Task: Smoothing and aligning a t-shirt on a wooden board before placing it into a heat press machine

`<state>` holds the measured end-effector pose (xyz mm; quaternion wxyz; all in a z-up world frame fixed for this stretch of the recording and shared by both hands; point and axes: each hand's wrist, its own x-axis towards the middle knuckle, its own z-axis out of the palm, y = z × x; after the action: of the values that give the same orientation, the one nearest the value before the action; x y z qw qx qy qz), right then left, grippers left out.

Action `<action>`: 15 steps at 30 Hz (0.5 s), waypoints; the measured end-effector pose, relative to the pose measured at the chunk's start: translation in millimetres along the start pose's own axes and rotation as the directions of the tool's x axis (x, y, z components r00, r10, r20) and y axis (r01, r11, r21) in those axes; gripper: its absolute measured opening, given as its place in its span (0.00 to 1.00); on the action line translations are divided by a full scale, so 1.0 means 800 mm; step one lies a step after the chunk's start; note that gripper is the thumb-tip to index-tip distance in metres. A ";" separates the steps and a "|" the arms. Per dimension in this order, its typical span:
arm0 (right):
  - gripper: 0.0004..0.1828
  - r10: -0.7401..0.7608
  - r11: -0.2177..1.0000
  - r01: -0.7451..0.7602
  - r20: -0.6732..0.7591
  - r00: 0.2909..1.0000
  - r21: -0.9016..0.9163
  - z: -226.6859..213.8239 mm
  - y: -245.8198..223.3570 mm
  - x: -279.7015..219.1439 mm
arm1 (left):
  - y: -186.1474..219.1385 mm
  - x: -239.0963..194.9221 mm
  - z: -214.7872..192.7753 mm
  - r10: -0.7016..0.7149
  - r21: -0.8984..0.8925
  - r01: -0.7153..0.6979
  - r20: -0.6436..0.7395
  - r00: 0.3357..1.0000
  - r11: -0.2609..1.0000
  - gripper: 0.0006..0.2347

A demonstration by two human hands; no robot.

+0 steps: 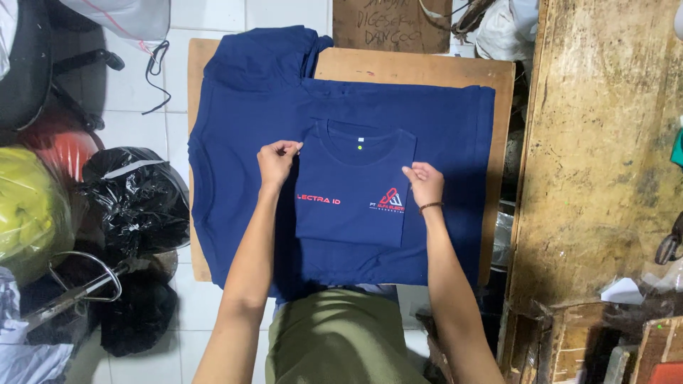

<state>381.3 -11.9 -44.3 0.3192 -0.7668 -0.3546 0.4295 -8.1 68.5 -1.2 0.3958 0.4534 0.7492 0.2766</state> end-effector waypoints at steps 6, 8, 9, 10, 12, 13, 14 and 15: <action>0.15 -0.012 0.998 0.016 -0.079 0.997 0.053 0.006 0.009 0.007 | 0.019 -0.029 -0.023 -0.017 0.131 0.003 0.109 0.994 0.991 0.03; 0.14 -0.015 0.994 0.024 -0.079 0.997 0.110 0.009 0.016 0.015 | 0.014 -0.032 -0.024 -0.042 0.122 0.030 0.093 0.995 0.992 0.03; 0.14 -0.013 0.994 0.021 -0.079 0.997 0.108 0.007 0.008 0.009 | 0.024 -0.042 -0.032 -0.045 0.122 0.033 0.095 0.995 0.992 0.03; 0.14 -0.019 0.994 0.026 -0.071 0.997 0.102 0.004 0.000 0.004 | 0.033 -0.052 -0.039 -0.065 0.109 0.054 0.098 0.993 0.993 0.05; 0.14 -0.027 0.995 0.033 -0.063 0.998 0.095 -0.005 -0.016 -0.016 | 0.046 -0.076 -0.055 -0.084 0.096 0.074 0.101 0.991 0.993 0.06; 0.13 -0.004 0.999 0.005 -0.024 1.000 0.054 -0.012 -0.025 -0.034 | 0.048 -0.090 -0.064 -0.125 0.125 0.106 0.155 0.980 0.987 0.10; 0.12 0.021 1.000 -0.021 0.014 1.000 0.012 -0.019 -0.033 -0.051 | 0.051 -0.105 -0.073 -0.166 0.154 0.135 0.208 0.964 0.979 0.15; 0.12 0.022 1.000 -0.022 0.012 1.000 0.012 -0.028 -0.038 -0.076 | 0.037 -0.122 -0.074 -0.165 0.154 0.134 0.209 0.964 0.979 0.15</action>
<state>370.1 -49.1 15.3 0.3170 -0.7662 -0.3455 0.4394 -17.6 -9.6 87.1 0.4639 0.4499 0.7500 0.1410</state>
